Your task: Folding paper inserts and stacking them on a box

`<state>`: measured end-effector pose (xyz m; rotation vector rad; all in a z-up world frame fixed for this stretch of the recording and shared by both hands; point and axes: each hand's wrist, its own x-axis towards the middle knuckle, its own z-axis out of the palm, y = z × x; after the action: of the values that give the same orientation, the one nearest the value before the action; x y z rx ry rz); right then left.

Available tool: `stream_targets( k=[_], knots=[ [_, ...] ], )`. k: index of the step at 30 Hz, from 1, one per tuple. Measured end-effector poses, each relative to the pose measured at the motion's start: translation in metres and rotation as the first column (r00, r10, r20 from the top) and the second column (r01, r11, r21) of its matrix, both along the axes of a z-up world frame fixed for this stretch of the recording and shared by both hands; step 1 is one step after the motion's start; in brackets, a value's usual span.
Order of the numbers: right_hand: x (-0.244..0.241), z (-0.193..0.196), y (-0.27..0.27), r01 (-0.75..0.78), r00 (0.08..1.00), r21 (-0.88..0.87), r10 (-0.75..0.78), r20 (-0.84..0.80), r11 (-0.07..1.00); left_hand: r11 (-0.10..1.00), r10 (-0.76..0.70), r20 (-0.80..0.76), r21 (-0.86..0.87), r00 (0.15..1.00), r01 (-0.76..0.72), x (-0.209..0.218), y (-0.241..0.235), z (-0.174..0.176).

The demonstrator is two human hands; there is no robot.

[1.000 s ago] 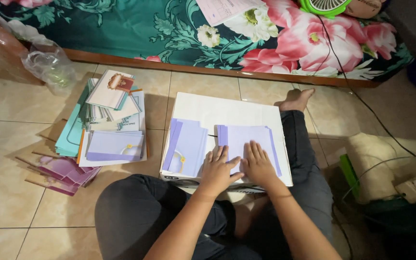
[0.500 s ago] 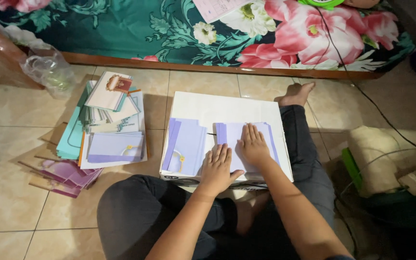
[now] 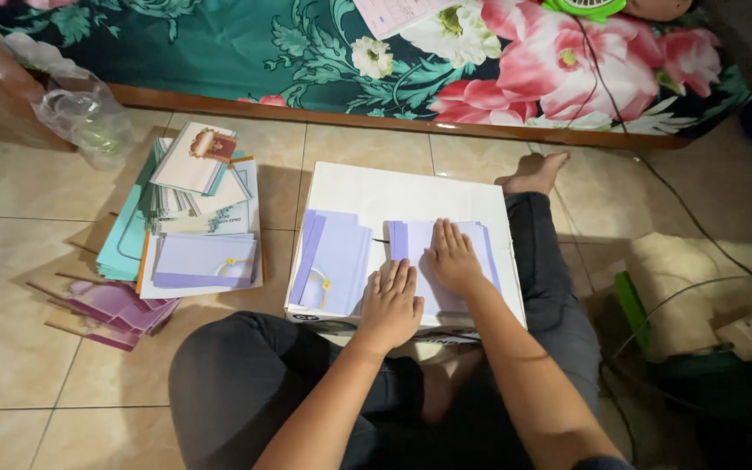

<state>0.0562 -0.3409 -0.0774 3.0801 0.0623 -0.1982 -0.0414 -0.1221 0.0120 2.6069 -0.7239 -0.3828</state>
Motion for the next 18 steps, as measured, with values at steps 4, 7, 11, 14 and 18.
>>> stream_targets(
  k=[4, 7, 11, 14, 18],
  knots=[
    [-0.035, 0.01, 0.011, 0.017, 1.0, -0.013, -0.017, 0.024, 1.0, 0.999, 0.012, 0.016, -0.047, 1.0, -0.012, 0.0, -0.002, -0.01],
    [-0.094, 0.014, 0.015, -0.025, 0.996, -0.001, 0.025, 0.088, 1.0, 0.999, 0.04, 0.066, -0.03, 0.997, -0.038, 0.0, -0.005, -0.016],
    [-0.146, 0.032, 0.023, -0.056, 0.998, 0.023, 0.056, 0.015, 0.998, 0.986, 0.109, 0.252, -0.152, 0.962, -0.072, 0.006, -0.001, -0.034],
    [-0.138, 0.071, 0.052, -0.096, 0.994, 0.089, 0.1, -0.04, 0.991, 0.925, 0.318, 0.384, -0.328, 0.867, -0.195, 0.018, 0.022, -0.032],
    [-0.106, 0.091, 0.113, -0.188, 0.972, 0.487, 0.231, -0.031, 0.853, 0.72, 0.688, 0.523, -0.407, 0.503, -0.562, 0.041, 0.088, -0.014]
  ],
)
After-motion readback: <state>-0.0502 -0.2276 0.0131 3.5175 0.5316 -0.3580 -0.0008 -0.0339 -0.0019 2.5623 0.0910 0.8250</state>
